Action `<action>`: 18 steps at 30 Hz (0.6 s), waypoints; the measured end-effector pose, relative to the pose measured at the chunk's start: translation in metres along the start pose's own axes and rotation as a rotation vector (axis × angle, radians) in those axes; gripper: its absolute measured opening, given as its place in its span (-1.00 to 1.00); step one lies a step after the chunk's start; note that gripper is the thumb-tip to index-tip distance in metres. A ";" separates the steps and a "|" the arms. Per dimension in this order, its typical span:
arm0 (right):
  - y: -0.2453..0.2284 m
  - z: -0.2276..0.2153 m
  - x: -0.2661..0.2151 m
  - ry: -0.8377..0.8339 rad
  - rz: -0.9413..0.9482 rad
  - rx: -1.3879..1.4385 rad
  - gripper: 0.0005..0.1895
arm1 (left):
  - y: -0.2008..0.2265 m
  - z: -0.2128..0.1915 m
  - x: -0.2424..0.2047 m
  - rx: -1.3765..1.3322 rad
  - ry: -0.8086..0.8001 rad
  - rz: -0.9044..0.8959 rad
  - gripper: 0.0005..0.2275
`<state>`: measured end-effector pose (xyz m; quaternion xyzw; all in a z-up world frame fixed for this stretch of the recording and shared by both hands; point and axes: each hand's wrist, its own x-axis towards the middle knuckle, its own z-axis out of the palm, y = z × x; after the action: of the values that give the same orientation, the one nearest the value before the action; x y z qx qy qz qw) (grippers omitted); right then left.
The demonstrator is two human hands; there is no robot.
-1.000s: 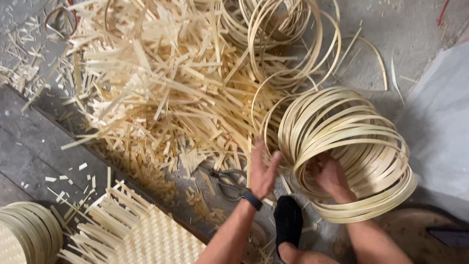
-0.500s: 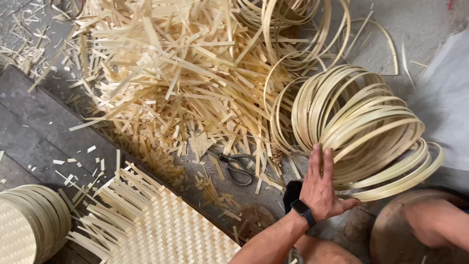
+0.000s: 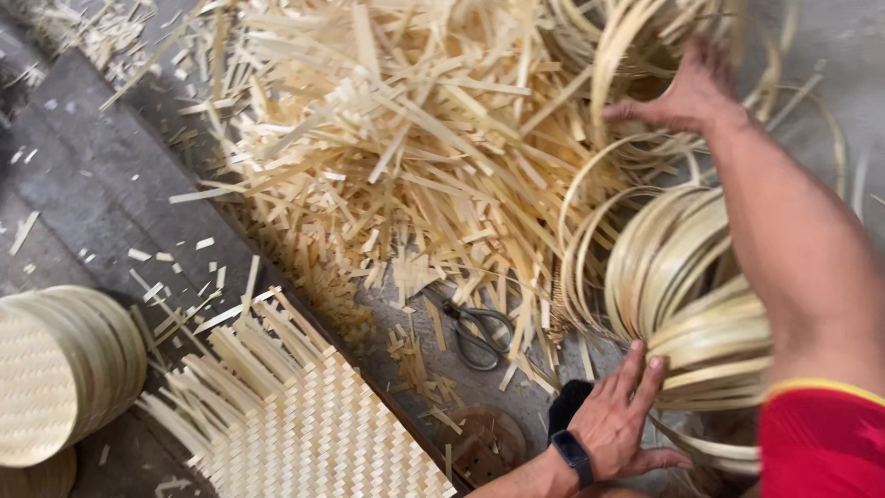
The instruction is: The person assembles a woven bamboo tray by placing a circular rim over a woven sheet, trimming the excess material with shears, and inserting a circular wooden base into the center.
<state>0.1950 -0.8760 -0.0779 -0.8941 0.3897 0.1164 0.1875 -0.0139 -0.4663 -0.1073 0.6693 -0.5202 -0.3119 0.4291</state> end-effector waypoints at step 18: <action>0.044 0.089 0.115 0.322 -0.031 -0.335 -0.47 | -0.049 -0.061 -0.121 0.013 0.293 -0.472 -0.16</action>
<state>0.2342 -0.9404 -0.2095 -0.9258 0.3758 0.0323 -0.0266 0.0276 -0.3300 -0.1286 0.8127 -0.2842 -0.2996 0.4110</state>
